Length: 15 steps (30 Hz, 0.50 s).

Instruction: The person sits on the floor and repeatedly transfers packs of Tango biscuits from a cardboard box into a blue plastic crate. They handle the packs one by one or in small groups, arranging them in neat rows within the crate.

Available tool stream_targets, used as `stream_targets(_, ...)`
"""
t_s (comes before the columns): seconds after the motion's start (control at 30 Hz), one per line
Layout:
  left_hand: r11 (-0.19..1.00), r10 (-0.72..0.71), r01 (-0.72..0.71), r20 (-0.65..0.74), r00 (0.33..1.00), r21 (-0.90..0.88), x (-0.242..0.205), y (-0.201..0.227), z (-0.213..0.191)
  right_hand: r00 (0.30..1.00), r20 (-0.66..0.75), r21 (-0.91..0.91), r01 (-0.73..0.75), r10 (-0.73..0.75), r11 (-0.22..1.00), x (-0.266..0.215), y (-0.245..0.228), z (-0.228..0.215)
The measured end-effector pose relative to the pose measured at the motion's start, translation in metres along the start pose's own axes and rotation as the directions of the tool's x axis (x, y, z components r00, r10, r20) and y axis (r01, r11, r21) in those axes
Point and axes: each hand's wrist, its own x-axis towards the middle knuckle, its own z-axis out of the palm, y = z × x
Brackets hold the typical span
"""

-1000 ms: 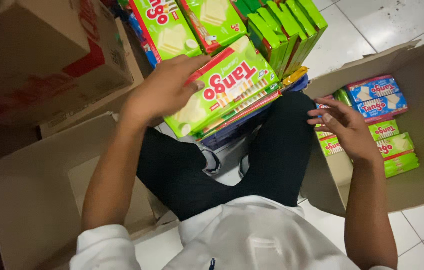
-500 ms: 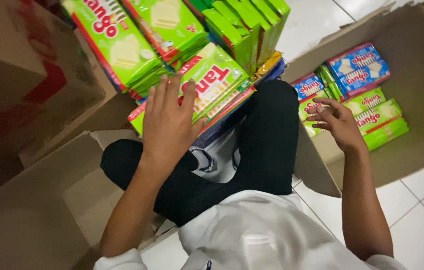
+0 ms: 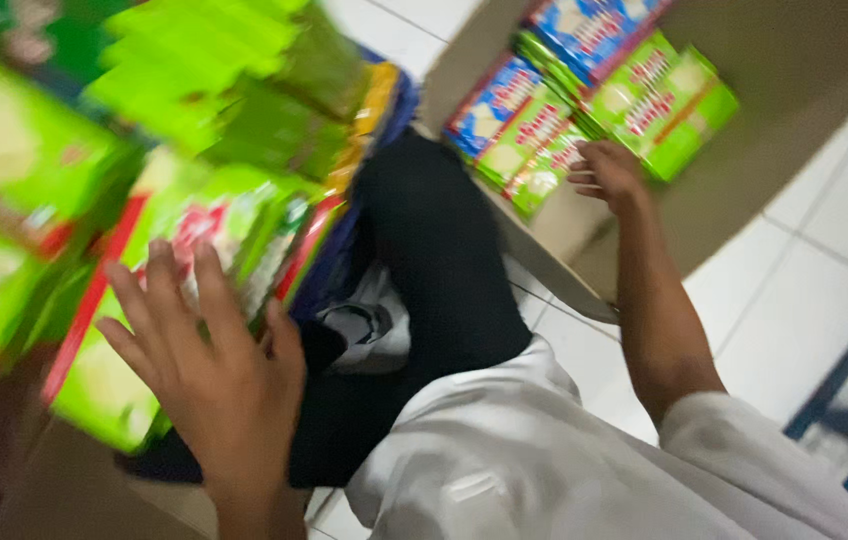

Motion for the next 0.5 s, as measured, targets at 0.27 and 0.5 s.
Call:
stream_targets(0.27, 0.749, 0.554, -0.447, 0.093, 0.827, -0.489, 0.024, 0.168, 0.187, 0.979, 0.009, 0.081, -0.202, 0.202, 0.976, 0.118, 0.124, 0.017)
stream_targets(0.5, 0.778, 0.625, -0.407, 0.531, 0.572, -0.478, 0.006, 0.21, 0.302, 0.94, -0.13, 0.098, -0.305, 0.316, 0.947, 0.167, 0.155, 0.053)
